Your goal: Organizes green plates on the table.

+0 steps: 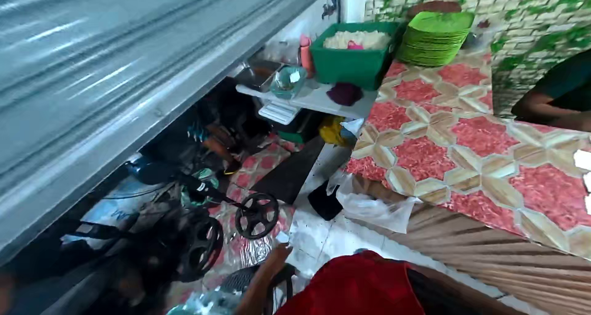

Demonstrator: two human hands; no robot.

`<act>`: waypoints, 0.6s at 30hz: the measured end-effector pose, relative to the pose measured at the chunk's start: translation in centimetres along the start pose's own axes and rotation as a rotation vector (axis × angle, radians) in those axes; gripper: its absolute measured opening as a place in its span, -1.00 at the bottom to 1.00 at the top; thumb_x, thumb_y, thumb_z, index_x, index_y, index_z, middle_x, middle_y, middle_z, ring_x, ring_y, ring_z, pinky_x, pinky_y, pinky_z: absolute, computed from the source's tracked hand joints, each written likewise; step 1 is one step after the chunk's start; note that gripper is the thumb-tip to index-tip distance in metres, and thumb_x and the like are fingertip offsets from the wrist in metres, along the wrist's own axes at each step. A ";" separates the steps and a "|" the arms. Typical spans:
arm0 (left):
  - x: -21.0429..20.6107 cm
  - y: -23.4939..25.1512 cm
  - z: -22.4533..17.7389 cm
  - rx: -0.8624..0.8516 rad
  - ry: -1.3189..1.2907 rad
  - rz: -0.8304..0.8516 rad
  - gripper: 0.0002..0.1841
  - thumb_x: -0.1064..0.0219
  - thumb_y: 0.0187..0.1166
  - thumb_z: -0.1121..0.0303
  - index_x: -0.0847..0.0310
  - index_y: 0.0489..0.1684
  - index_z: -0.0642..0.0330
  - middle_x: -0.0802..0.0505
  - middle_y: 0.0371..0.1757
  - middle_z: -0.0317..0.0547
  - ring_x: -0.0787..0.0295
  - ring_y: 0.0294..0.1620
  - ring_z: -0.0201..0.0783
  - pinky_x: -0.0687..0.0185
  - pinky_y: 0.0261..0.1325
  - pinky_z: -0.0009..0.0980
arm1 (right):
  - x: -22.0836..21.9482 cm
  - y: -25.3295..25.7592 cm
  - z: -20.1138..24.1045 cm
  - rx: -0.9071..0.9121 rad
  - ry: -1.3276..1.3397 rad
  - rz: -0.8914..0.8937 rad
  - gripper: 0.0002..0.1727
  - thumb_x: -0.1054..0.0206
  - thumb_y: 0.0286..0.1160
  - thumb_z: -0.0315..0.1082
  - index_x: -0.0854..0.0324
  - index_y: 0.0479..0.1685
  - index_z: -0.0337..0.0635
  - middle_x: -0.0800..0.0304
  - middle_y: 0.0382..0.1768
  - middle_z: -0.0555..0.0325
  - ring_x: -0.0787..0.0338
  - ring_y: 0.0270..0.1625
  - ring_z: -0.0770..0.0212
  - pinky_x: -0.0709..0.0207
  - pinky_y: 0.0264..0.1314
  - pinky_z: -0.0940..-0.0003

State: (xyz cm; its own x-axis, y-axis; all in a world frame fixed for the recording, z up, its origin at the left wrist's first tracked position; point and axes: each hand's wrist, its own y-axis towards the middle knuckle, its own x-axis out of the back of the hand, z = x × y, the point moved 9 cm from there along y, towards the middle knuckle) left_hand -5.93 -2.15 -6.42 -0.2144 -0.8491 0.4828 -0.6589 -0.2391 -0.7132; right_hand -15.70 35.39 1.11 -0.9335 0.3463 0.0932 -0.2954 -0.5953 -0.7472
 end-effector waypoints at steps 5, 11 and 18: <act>4.2 7.8 -5.6 -0.028 0.111 0.110 -0.43 -0.07 0.85 0.03 -0.42 0.65 0.26 -0.66 0.53 0.23 -0.57 0.58 0.13 -0.35 0.67 0.11 | 4.2 8.9 1.2 0.192 -0.389 -0.294 -0.65 -0.25 0.69 -0.11 -0.83 0.12 -0.12 -0.91 0.07 -0.09 -0.85 0.20 -0.13 -0.62 0.33 -0.28; 5.4 10.7 -9.1 -0.071 0.378 0.389 -0.47 -0.03 0.88 0.10 -0.47 0.59 0.34 -0.64 0.55 0.31 -0.50 0.64 0.20 -0.24 0.72 0.13 | 17.0 6.3 21.0 0.605 -0.363 -0.558 -0.74 -0.40 0.58 -0.27 -0.86 0.03 -0.25 -0.89 0.14 -0.10 -0.83 0.29 -0.06 -0.58 0.50 -0.08; 17.0 18.4 -2.5 0.146 0.410 0.327 -0.44 -0.05 0.85 0.01 -0.56 0.50 0.33 -0.67 0.50 0.33 -0.53 0.59 0.21 -0.28 0.68 0.18 | 42.6 6.2 19.0 0.148 -0.378 -1.464 -0.26 -0.09 0.76 0.13 -0.26 0.78 -0.16 -0.12 0.81 -0.29 0.01 0.86 -0.40 0.16 0.77 -0.52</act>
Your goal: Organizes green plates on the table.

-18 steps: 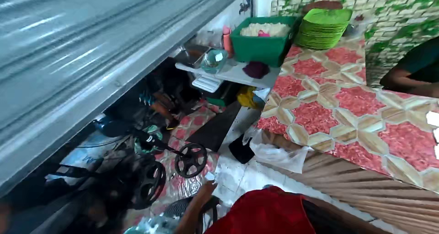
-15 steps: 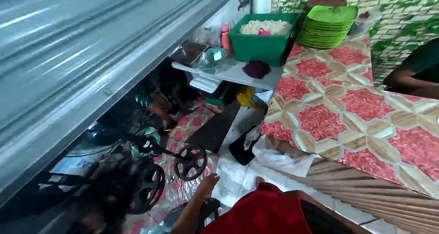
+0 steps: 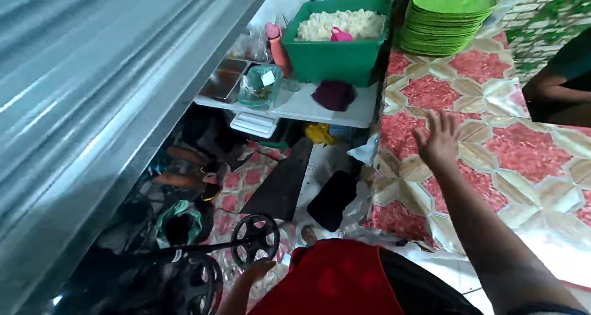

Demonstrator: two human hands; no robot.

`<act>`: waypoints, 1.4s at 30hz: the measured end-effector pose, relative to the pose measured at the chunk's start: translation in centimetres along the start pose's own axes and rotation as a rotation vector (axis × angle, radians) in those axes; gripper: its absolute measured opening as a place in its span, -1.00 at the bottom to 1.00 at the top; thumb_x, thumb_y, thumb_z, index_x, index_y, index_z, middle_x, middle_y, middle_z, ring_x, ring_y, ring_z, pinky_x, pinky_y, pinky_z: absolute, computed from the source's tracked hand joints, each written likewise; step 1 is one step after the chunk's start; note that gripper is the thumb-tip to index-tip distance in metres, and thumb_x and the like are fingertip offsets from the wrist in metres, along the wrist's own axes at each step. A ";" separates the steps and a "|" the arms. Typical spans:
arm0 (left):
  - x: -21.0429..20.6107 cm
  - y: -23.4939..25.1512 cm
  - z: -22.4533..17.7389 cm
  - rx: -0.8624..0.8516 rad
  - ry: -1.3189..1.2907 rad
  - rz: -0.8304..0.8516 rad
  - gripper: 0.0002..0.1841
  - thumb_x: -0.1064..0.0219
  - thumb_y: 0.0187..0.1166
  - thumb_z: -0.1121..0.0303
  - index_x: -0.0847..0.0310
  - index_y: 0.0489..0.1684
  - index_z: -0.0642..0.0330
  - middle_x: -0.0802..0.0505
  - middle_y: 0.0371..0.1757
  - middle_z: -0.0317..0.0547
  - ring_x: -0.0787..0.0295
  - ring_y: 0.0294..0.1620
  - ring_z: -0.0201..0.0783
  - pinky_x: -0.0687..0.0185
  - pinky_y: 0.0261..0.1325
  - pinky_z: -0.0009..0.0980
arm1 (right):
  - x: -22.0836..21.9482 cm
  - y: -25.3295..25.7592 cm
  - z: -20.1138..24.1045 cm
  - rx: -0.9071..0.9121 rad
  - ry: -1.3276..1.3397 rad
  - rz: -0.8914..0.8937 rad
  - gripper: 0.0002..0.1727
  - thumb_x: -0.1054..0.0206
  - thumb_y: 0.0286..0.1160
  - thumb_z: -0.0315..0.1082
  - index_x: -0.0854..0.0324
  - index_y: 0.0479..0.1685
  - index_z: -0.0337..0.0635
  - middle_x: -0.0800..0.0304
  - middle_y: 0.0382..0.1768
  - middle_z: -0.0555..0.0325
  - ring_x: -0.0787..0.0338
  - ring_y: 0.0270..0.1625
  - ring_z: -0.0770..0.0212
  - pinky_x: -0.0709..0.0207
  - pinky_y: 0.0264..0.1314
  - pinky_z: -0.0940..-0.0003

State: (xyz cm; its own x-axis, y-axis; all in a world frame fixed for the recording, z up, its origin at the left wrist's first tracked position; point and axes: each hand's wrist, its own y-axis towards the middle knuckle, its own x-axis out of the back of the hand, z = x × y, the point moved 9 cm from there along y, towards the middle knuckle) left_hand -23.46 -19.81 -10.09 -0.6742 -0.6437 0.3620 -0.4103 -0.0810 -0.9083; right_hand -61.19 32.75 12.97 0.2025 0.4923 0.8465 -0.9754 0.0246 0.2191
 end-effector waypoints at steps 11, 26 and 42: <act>21.3 10.8 -17.6 -0.220 0.413 -0.052 -0.43 -0.17 0.79 0.01 -0.48 0.60 0.24 -0.70 0.47 0.27 -0.60 0.54 0.20 -0.38 0.62 0.21 | -3.8 1.0 -8.6 -0.375 -0.200 -0.112 -0.24 -0.20 0.64 0.16 -0.37 0.71 -0.11 -0.13 0.83 -0.13 0.05 0.89 -0.31 0.38 0.81 -0.51; 24.5 20.6 -43.1 -0.467 0.747 0.319 -0.42 -0.12 0.82 0.04 -0.39 0.68 0.26 -0.65 0.54 0.27 -0.53 0.61 0.16 -0.28 0.71 0.16 | -6.4 3.2 -9.3 -0.413 -0.305 0.259 -0.32 -0.16 0.64 0.26 -0.60 0.48 -0.08 -0.60 0.51 -0.16 -0.42 0.67 -0.28 0.11 0.80 -0.39; 46.9 10.6 -94.2 -1.240 -0.370 0.011 -0.42 0.21 0.92 0.01 -0.26 0.73 0.18 -0.67 0.52 0.08 -0.65 0.46 -0.05 -0.53 0.42 -0.01 | 0.2 9.7 -8.4 -0.586 0.095 -0.371 -0.52 -0.15 0.62 -0.25 -0.60 0.30 -0.48 -0.77 0.20 -0.33 -0.75 0.31 -0.25 -0.55 0.43 -0.23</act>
State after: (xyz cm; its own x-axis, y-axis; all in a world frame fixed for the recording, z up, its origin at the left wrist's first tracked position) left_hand -117.33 20.81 17.02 -0.5543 -0.8267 0.0959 -0.8320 0.5533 -0.0396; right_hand -71.35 40.41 11.24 0.5490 0.4335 0.7146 -0.7349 0.6577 0.1656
